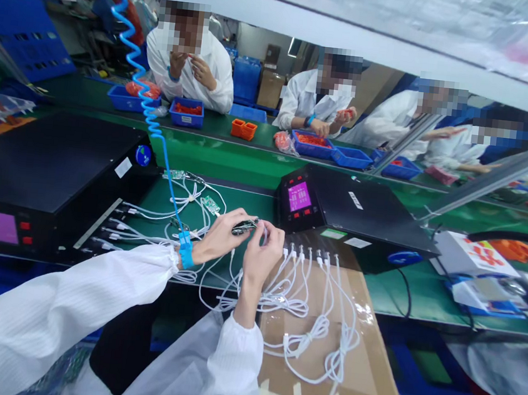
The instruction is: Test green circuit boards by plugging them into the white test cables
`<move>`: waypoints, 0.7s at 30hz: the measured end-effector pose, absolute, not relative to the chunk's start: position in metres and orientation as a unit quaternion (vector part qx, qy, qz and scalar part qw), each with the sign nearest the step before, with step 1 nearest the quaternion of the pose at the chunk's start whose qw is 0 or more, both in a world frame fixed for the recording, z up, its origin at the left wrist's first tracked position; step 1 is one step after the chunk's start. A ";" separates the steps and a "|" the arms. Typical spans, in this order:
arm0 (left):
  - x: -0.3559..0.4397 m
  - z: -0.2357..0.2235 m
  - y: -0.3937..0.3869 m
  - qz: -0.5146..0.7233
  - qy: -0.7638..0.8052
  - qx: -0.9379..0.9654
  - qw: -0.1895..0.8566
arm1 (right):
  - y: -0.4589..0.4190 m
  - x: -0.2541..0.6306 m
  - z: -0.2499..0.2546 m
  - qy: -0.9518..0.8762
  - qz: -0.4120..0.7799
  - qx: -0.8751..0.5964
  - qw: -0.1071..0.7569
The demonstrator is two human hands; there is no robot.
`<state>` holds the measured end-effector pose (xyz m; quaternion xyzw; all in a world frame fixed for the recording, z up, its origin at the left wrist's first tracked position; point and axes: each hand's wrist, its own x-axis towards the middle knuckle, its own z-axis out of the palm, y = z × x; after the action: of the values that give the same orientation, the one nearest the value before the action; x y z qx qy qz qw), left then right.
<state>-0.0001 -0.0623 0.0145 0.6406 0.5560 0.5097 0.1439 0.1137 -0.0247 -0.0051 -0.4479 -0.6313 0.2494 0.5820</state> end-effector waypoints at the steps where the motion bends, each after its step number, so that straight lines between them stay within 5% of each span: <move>1: 0.000 0.014 -0.062 0.505 0.559 0.643 0.141 | -0.026 0.113 -0.005 -0.633 0.238 -0.449 0.584; 21: -0.024 0.016 -0.058 0.438 0.565 0.688 0.126 | -0.017 0.104 -0.004 -0.679 0.193 -0.455 0.543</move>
<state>-0.0245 -0.0584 0.0160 0.6879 0.5646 0.4385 0.1257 0.1042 -0.0173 -0.0038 -0.4547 -0.6787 0.1935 0.5434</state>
